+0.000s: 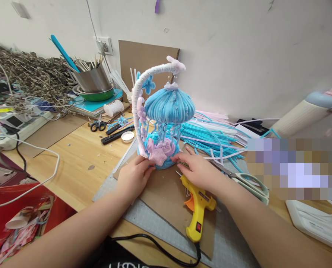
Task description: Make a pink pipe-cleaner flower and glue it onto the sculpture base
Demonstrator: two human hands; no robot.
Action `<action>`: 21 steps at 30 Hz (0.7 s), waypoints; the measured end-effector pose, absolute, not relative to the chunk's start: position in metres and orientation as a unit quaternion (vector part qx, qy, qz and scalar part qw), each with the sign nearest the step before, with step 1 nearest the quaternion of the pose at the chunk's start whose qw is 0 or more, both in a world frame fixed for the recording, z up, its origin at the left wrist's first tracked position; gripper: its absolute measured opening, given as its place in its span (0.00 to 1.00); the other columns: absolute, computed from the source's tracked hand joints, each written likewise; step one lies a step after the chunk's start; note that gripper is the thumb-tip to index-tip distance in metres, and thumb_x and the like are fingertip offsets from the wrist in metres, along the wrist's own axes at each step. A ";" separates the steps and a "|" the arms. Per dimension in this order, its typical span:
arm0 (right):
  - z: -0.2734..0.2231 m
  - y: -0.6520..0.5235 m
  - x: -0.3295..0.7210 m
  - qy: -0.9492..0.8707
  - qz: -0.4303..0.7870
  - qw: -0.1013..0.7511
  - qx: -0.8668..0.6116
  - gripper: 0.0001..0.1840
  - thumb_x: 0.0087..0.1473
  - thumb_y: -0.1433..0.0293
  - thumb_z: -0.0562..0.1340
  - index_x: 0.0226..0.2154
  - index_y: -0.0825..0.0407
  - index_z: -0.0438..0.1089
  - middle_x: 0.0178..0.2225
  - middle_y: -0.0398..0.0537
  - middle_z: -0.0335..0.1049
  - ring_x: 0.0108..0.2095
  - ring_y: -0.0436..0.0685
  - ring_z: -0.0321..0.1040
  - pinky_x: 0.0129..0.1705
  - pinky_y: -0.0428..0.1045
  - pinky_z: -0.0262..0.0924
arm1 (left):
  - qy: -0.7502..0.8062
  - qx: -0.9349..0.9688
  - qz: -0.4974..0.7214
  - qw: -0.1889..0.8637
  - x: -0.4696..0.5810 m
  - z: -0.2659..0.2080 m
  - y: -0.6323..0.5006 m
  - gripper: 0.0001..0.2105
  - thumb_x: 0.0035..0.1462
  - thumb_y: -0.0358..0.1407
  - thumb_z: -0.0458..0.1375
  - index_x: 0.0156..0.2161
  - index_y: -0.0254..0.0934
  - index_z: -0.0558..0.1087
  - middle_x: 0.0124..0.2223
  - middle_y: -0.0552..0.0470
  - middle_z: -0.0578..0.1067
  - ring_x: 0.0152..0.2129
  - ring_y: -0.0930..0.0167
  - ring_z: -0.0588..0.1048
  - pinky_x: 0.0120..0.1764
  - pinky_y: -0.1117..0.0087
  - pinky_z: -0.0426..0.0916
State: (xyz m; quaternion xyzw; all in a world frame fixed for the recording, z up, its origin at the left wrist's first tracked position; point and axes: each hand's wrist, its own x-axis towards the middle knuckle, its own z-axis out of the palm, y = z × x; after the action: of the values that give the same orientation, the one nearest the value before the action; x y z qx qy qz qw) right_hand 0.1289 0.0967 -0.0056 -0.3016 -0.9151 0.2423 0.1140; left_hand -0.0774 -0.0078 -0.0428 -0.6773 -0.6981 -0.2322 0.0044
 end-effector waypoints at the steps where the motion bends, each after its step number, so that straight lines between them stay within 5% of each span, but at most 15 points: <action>1: -0.007 0.097 0.129 -0.916 0.242 0.116 -0.299 0.18 0.56 0.79 0.54 0.46 0.52 0.71 0.48 0.50 0.76 0.54 0.63 0.69 0.67 0.66 0.42 | -0.700 -0.677 -0.227 0.001 -0.076 -0.042 -0.007 0.07 0.62 0.36 0.55 0.42 0.42 0.76 0.42 0.50 0.76 0.37 0.66 0.77 0.37 0.68 0.70; 11: -0.008 0.098 0.130 -0.916 0.237 0.114 -0.302 0.17 0.56 0.79 0.54 0.46 0.52 0.71 0.48 0.50 0.76 0.55 0.63 0.69 0.68 0.66 0.39 | -0.719 -0.662 -0.213 -0.019 -0.077 -0.036 -0.013 0.06 0.62 0.32 0.51 0.37 0.39 0.71 0.40 0.48 0.74 0.35 0.65 0.75 0.34 0.66 0.68; 21: -0.005 0.097 0.129 -0.915 0.236 0.112 -0.306 0.16 0.57 0.79 0.54 0.45 0.52 0.71 0.47 0.49 0.77 0.54 0.62 0.69 0.68 0.64 0.42 | -0.731 -0.592 -0.332 -0.074 -0.089 -0.035 -0.018 0.10 0.66 0.38 0.46 0.35 0.40 0.66 0.36 0.51 0.72 0.35 0.65 0.72 0.38 0.64 0.66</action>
State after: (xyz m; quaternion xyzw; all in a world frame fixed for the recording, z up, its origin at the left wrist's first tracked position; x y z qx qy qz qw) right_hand 0.1293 0.0967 -0.0046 -0.3064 -0.9153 0.2361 0.1121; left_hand -0.0888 -0.0183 -0.0352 -0.5918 -0.7308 -0.3320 -0.0742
